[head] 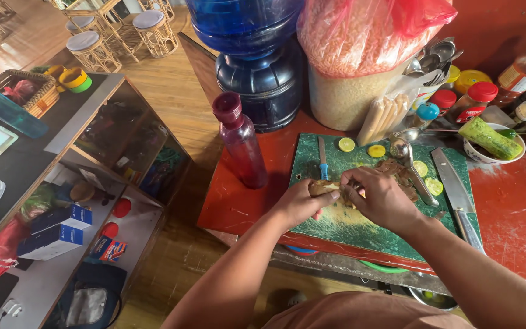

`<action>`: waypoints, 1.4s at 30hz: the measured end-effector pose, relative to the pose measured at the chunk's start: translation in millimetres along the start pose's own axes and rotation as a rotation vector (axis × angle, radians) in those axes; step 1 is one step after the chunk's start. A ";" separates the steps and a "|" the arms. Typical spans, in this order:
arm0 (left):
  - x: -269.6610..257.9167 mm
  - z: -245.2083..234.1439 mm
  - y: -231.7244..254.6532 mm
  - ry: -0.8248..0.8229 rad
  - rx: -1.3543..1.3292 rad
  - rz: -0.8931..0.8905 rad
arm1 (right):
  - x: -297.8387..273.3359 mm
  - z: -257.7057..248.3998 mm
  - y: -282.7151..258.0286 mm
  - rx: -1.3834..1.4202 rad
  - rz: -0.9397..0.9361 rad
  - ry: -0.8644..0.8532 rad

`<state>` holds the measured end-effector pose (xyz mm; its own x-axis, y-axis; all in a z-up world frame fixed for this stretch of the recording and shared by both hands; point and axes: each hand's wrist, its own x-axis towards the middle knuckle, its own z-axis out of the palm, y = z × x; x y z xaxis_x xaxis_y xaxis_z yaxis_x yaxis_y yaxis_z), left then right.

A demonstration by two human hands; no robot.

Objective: The person stirs a pan on a gas stove, then moves to a counter to stir a glass of liquid. They peel a potato with a peeler, place it on a cutting board, and chop it into chunks with a knife. The chopped pieces remain on the board.

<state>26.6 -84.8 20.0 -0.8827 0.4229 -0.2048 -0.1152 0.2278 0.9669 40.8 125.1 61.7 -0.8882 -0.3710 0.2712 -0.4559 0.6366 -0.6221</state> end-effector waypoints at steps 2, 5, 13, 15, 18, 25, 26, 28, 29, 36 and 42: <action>-2.1 -0.3 2.7 -0.059 0.020 0.052 | -3.1 3.1 -0.9 -0.003 0.005 0.012; -5.6 4.9 8.8 0.018 -0.002 -0.047 | -7.0 6.4 -1.9 -0.020 0.038 0.028; 7.8 11.9 5.8 0.126 -0.431 -0.240 | -18.2 18.7 0.3 -0.104 0.130 0.020; 11.8 6.8 4.1 0.142 -0.462 -0.235 | -21.0 27.5 4.4 -0.018 0.075 0.076; 14.3 -2.0 4.5 0.170 -0.446 -0.265 | -18.4 32.4 11.9 -0.080 0.255 -0.003; 10.5 -3.7 -9.1 0.098 -0.452 -0.195 | 0.1 23.5 -2.0 0.224 0.507 0.134; 9.9 -2.8 -10.8 0.070 -0.433 -0.181 | 5.6 22.8 -5.7 0.289 0.586 0.160; 7.5 -2.0 -12.2 -0.009 -0.426 -0.118 | 9.1 20.9 -12.6 0.312 0.628 0.181; 5.9 -2.4 -11.5 -0.047 -0.423 -0.085 | 9.5 18.7 -14.4 0.272 0.591 0.175; 5.5 -4.8 -0.5 -0.021 -0.401 -0.131 | 7.2 18.3 -8.9 0.071 0.211 0.221; 11.3 -5.8 -2.0 -0.042 -0.424 -0.122 | 6.8 16.9 -10.4 0.196 0.456 0.175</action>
<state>14.2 -85.6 16.7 -0.8326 0.4528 -0.3189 -0.4021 -0.0983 0.9103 40.5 104.6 57.6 -0.9978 0.0439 0.0492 -0.0160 0.5624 -0.8267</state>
